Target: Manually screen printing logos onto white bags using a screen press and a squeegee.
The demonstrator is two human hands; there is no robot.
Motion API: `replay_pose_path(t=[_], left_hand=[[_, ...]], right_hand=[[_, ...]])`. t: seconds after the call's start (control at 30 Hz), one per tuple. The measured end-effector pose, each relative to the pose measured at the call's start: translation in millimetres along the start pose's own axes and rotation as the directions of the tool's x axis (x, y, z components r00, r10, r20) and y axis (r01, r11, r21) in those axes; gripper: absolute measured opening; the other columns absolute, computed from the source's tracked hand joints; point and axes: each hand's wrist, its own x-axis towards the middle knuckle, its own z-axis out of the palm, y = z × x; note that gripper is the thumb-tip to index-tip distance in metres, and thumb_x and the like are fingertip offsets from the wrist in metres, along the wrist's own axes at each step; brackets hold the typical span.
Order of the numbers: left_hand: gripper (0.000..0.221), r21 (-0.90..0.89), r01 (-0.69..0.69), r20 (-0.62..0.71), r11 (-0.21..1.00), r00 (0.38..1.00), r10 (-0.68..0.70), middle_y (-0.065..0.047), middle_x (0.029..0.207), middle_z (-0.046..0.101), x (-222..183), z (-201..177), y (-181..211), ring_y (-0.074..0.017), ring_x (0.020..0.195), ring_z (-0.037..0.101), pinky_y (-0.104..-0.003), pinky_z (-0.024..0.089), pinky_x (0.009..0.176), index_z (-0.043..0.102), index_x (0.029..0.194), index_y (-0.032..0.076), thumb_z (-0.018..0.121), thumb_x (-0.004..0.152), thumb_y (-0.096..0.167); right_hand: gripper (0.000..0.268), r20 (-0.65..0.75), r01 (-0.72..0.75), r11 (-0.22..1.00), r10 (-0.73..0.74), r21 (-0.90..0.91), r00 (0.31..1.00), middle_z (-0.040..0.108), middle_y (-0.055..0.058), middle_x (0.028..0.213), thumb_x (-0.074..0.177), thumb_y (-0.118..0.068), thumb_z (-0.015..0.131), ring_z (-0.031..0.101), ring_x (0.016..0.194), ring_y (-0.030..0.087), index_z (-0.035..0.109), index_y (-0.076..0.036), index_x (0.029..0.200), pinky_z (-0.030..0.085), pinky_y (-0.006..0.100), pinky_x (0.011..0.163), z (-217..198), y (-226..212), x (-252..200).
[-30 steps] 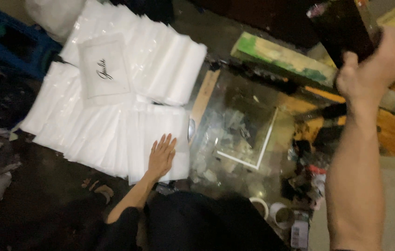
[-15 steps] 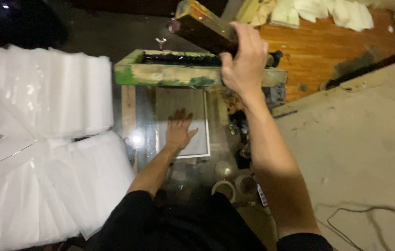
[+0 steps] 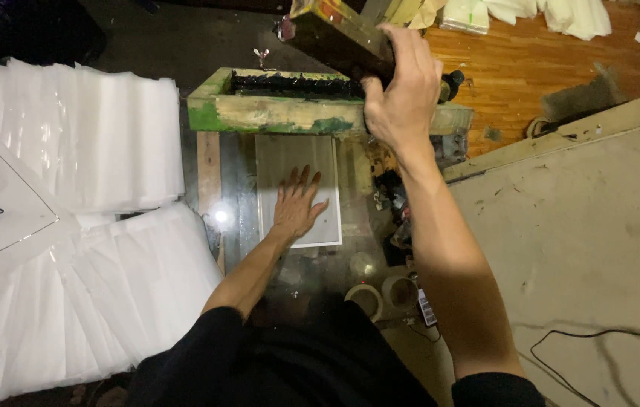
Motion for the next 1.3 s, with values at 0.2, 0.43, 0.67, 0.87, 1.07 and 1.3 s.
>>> replay_pose_path(t=[0.2,0.43,0.67,0.87,1.07,1.3], left_hand=[[0.073,-0.62,0.149,-0.198,0.77,0.92,-0.338,-0.025,0.137,0.065,-107,29,-11,-0.0442,0.135,0.063,-0.059,0.047,0.115,0.053,0.148,0.002,0.08,0.099,0.048],[0.057,-0.824,0.485,0.19,0.293,0.724,-0.663,-0.017,0.144,0.061,-228,45,-8,-0.0387,0.143,0.06,-0.059,0.052,0.116,0.051,0.155,0.01,0.066,0.111,0.044],[0.066,-0.868,0.462,0.259,0.184,0.736,-0.625,-0.019,0.148,0.061,-232,90,-38,-0.0379,0.148,0.054,-0.063,0.039,0.125,0.057,0.154,0.011,0.071,0.107,0.055],[0.078,-0.869,0.452,0.255,0.201,0.758,-0.601,-0.027,0.167,0.042,-224,28,-4,-0.0462,0.161,0.033,-0.067,0.026,0.132,0.038,0.165,0.003,0.066,0.112,0.052],[0.1,-0.834,0.534,0.375,0.142,0.736,-0.564,-0.033,0.174,0.029,-217,-21,16,-0.0458,0.167,0.021,-0.064,0.019,0.136,0.028,0.167,-0.008,0.062,0.109,0.067],[0.047,-0.946,0.262,0.323,-0.19,0.729,-0.603,-0.003,0.11,0.057,-218,-5,27,-0.0172,0.098,0.06,-0.034,0.038,0.079,0.06,0.133,0.007,0.071,0.1,0.038]], right_hand=[[0.038,-0.091,0.118,0.992,-0.115,0.037,0.989,0.074,0.009,0.113,0.082,-0.021,0.074,0.07,0.106,0.032,0.077,-0.015,0.119,0.047,0.054,0.101,21,8,-142],[0.053,0.574,0.165,0.986,-0.144,0.015,0.806,0.074,0.0,0.119,0.082,-0.025,0.075,0.071,0.112,0.028,0.072,-0.032,0.135,0.047,0.059,0.102,167,67,-258],[0.041,0.635,0.166,0.966,-0.001,-0.2,0.772,0.076,0.006,0.104,0.088,-0.021,0.079,0.078,0.095,0.038,0.07,-0.029,0.127,0.06,0.064,0.084,362,189,-118],[0.038,0.811,0.082,0.966,0.158,-0.245,0.564,0.077,0.005,0.108,0.09,-0.023,0.076,0.08,0.103,0.035,0.067,-0.029,0.127,0.061,0.061,0.092,258,87,-188],[0.059,0.888,0.095,0.978,0.127,-0.187,0.441,0.076,0.01,0.117,0.086,-0.015,0.084,0.074,0.115,0.036,0.063,-0.022,0.141,0.05,0.066,0.105,135,-2,-308],[0.071,0.876,0.158,0.957,0.144,-0.241,0.461,0.064,0.009,0.133,0.089,-0.039,0.085,0.062,0.13,0.031,0.048,-0.021,0.147,0.048,0.064,0.11,145,-7,-269]])
